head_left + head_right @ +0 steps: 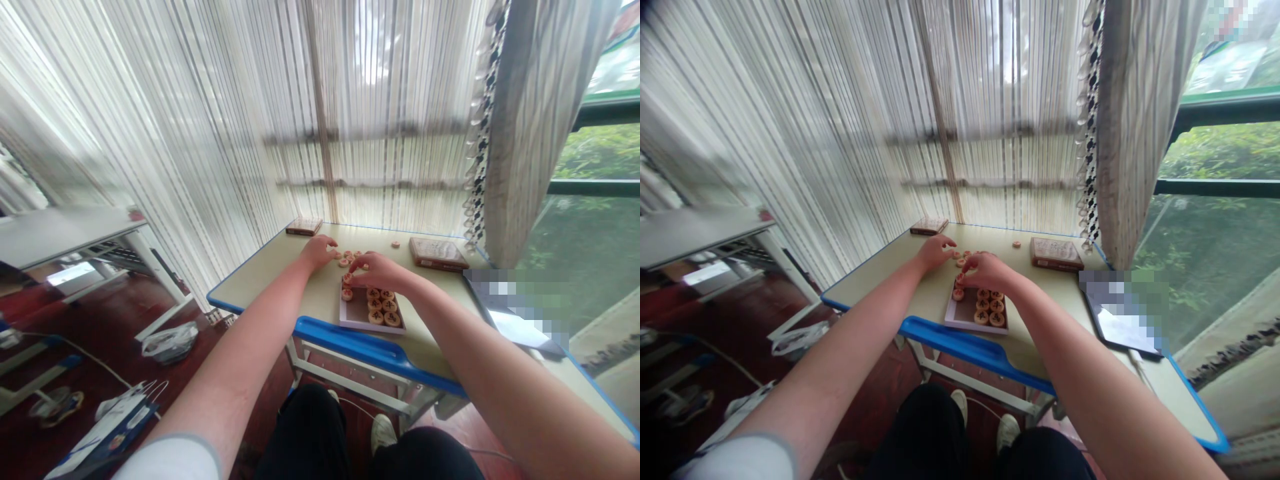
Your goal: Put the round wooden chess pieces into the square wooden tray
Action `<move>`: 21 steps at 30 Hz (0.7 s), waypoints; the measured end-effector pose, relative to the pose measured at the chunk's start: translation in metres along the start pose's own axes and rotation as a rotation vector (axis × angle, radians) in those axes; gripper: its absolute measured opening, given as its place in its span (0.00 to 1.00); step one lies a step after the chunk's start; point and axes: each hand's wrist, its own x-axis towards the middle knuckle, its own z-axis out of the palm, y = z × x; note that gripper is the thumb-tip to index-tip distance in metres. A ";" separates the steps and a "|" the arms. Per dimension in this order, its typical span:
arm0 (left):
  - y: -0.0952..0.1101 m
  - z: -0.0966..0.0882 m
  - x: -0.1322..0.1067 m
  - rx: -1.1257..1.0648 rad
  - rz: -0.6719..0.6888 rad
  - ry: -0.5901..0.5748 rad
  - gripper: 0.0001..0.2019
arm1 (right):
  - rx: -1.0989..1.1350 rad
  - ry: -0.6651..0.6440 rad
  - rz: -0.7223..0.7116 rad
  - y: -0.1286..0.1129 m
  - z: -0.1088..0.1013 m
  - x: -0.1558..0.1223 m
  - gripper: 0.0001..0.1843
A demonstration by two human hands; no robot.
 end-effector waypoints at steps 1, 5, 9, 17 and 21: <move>0.001 0.000 0.000 0.004 -0.005 -0.005 0.14 | -0.017 -0.001 -0.006 0.000 0.002 0.000 0.16; 0.001 0.000 0.001 0.012 -0.018 -0.018 0.13 | -0.050 0.000 -0.032 0.003 0.006 0.003 0.17; -0.002 0.003 0.002 0.012 0.009 -0.006 0.13 | -0.079 0.007 -0.034 0.003 0.008 0.003 0.17; -0.006 0.006 0.003 0.014 0.027 -0.006 0.13 | -0.111 -0.006 -0.034 0.003 0.009 0.003 0.17; -0.004 0.005 0.003 0.011 0.010 -0.017 0.13 | -0.113 0.000 -0.026 0.002 0.009 0.003 0.16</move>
